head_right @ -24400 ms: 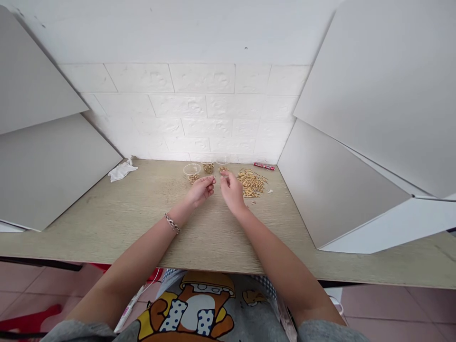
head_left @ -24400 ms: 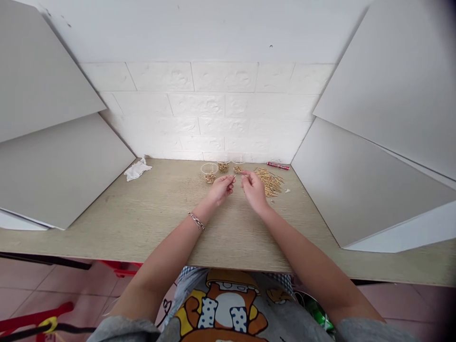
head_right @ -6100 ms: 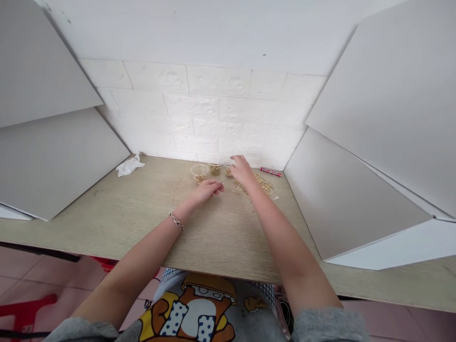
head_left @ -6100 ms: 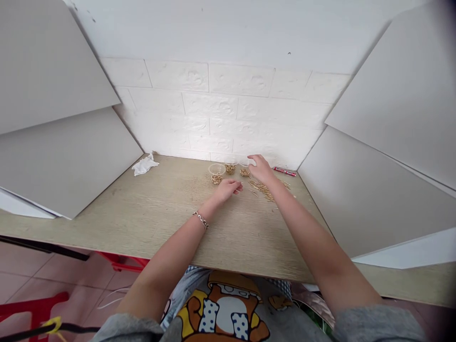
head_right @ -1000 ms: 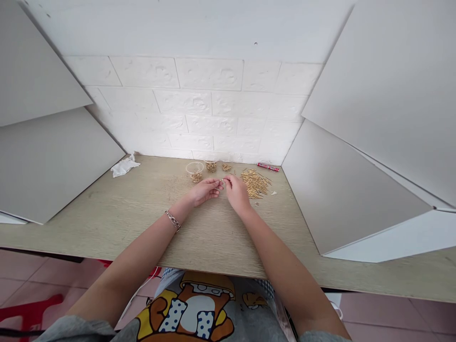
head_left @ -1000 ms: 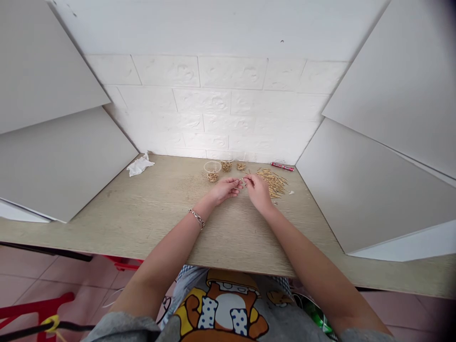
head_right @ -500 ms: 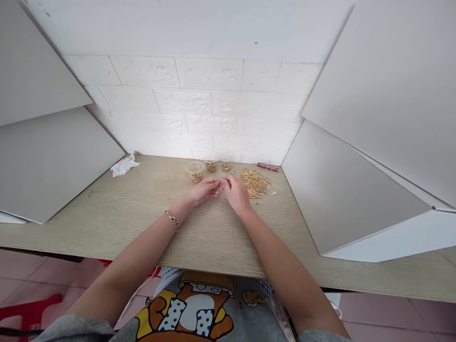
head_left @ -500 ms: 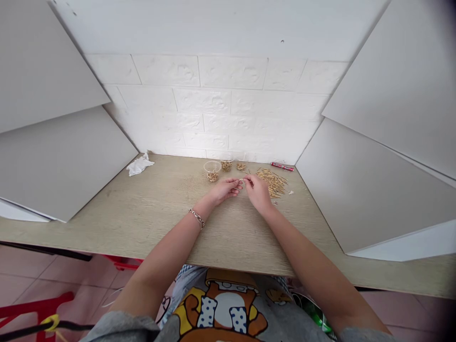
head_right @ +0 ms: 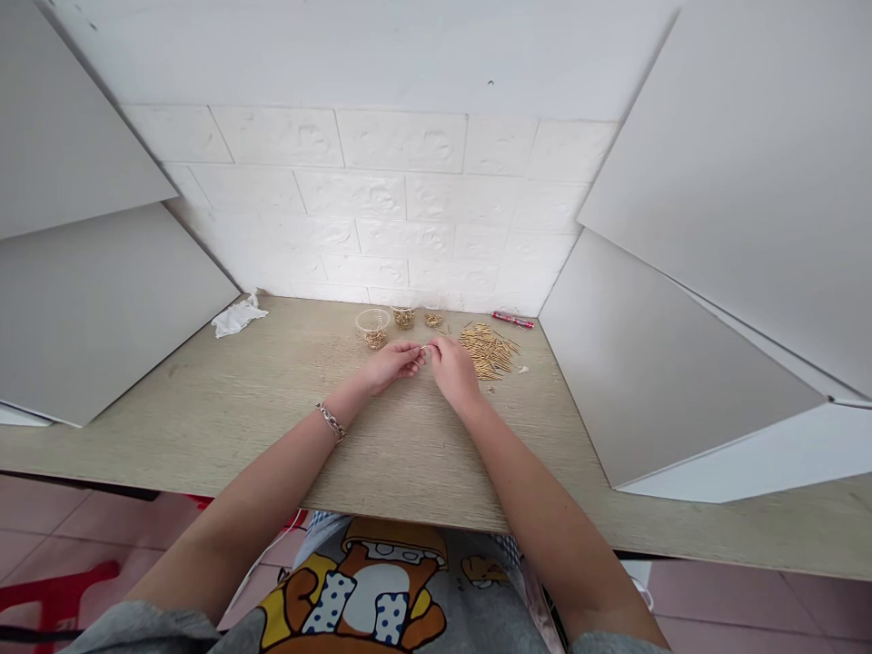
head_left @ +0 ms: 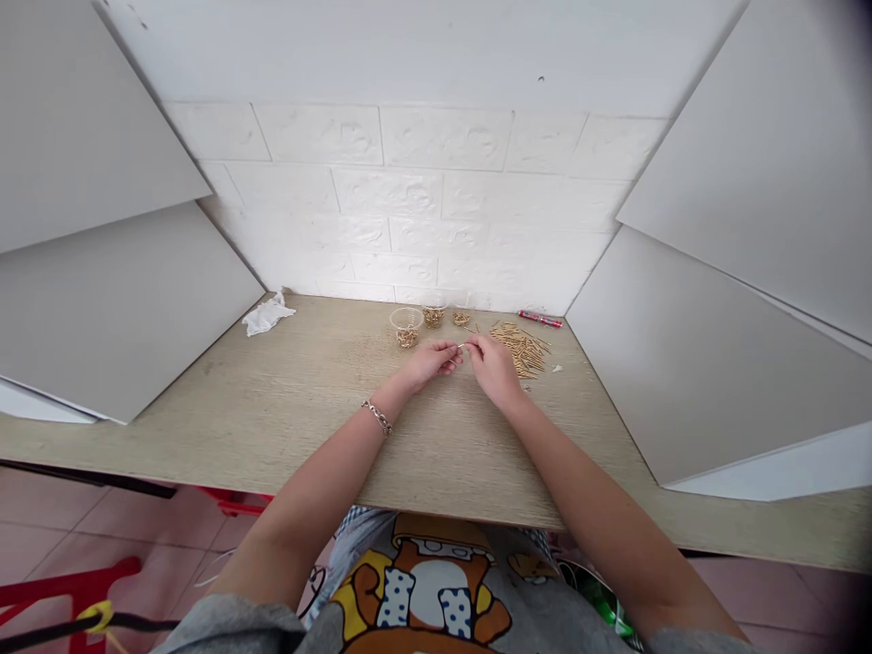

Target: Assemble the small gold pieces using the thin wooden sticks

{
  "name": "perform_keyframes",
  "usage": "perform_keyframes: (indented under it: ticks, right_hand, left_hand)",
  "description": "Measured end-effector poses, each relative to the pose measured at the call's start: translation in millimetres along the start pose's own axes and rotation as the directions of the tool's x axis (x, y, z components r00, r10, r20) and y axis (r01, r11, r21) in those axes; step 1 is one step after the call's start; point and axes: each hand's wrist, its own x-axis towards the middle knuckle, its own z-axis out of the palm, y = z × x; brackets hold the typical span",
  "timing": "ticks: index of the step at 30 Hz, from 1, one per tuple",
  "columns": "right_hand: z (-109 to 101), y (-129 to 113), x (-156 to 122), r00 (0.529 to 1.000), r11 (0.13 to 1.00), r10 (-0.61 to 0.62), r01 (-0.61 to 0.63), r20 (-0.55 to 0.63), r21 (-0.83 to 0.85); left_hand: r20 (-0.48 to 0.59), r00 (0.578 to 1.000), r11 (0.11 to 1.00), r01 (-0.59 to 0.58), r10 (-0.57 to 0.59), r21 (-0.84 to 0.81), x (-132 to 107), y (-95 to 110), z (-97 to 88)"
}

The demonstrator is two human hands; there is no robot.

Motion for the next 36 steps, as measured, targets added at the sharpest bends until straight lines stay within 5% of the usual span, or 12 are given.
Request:
perform_keyframes:
  ticks: [7, 15, 19, 24, 32, 36]
  right_hand:
    - [-8, 3, 2, 0.996, 1.0, -0.015, 0.014, 0.086, 0.006]
    - [-6, 0, 2, 0.993, 0.984, 0.107, -0.113, 0.047, 0.139]
    - [-5, -3, 0, 0.997, 0.995, 0.071, -0.072, 0.016, 0.074]
    - [-15, -5, 3, 0.993, 0.999, -0.037, 0.038, 0.11, -0.003]
    - [-16, -3, 3, 0.961, 0.932, 0.189, -0.24, 0.201, 0.272]
    - [-8, -4, -1, 0.977, 0.942, 0.187, -0.207, 0.1, 0.265]
  left_hand:
    - [0.013, 0.982, 0.897, -0.178, 0.189, 0.404, -4, 7, 0.6]
    - [-0.038, 0.966, 0.786, -0.185, 0.257, 0.59, -8, 11, 4.6]
    - [-0.065, 0.953, 0.713, -0.174, 0.295, 0.679, -11, 14, 6.4]
    - [-0.013, 0.948, 0.625, -0.198, 0.317, 0.755, -15, 17, 4.8]
    - [0.047, 0.946, 0.622, -0.247, 0.32, 0.743, -14, 16, 2.2]
    - [0.0, 0.95, 0.625, -0.205, 0.312, 0.753, -16, 19, 5.3]
